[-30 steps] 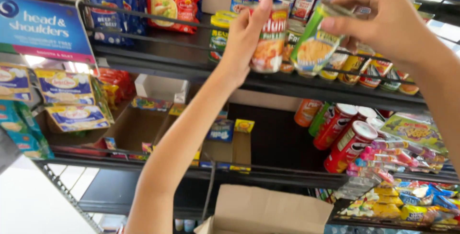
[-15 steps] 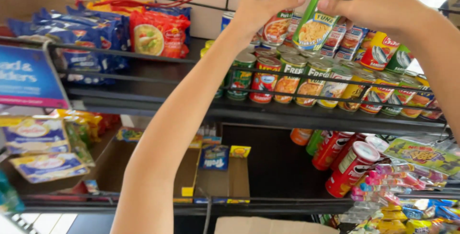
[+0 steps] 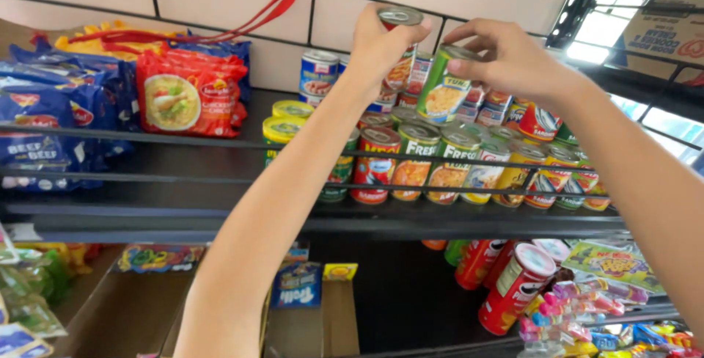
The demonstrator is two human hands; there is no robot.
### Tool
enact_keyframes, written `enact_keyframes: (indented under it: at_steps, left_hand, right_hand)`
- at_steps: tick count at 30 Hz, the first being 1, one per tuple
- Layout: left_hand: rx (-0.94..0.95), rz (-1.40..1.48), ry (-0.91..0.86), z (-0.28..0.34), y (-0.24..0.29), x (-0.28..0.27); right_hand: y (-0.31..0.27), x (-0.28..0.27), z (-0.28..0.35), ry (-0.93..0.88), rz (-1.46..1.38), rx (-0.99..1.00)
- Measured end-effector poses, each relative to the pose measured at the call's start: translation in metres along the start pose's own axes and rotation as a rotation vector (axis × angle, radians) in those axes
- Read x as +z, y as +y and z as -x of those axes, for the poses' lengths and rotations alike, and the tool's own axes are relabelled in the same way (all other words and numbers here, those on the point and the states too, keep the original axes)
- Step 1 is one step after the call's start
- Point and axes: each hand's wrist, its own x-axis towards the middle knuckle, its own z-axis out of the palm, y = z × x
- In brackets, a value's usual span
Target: Stocking canned goods from a cardboard box onto shelves in a grocery store.
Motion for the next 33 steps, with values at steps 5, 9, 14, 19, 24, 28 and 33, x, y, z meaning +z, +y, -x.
enact_keyframes:
  at_steps: [5,9,14,19,24,28,33]
  left_hand:
    - [0.066,0.073,0.198,-0.002,0.008,-0.008]
    - [0.224,-0.109,0.458,-0.004,0.015,-0.013]
    - [0.272,-0.119,0.462,-0.001,0.014,-0.014]
    - [0.185,-0.039,0.414,-0.003,0.012,-0.013]
    - [0.16,-0.04,0.414,-0.003,0.015,-0.014]
    - [0.146,-0.032,0.415,-0.003,0.013,-0.015]
    - [0.119,-0.025,0.409,-0.003,0.01,-0.015]
  right_hand:
    - [0.002,0.015,-0.023,-0.055,-0.001,-0.036]
    - [-0.007,0.024,-0.032,-0.094,0.031,-0.071]
    - [-0.011,0.025,-0.035,-0.116,0.024,-0.042]
    - [-0.006,0.02,-0.037,-0.168,0.012,-0.054]
    - [-0.005,0.021,-0.035,-0.128,0.054,-0.064]
    - [-0.01,0.016,-0.033,-0.155,0.09,-0.082]
    - [-0.008,0.016,-0.031,-0.186,0.046,-0.057]
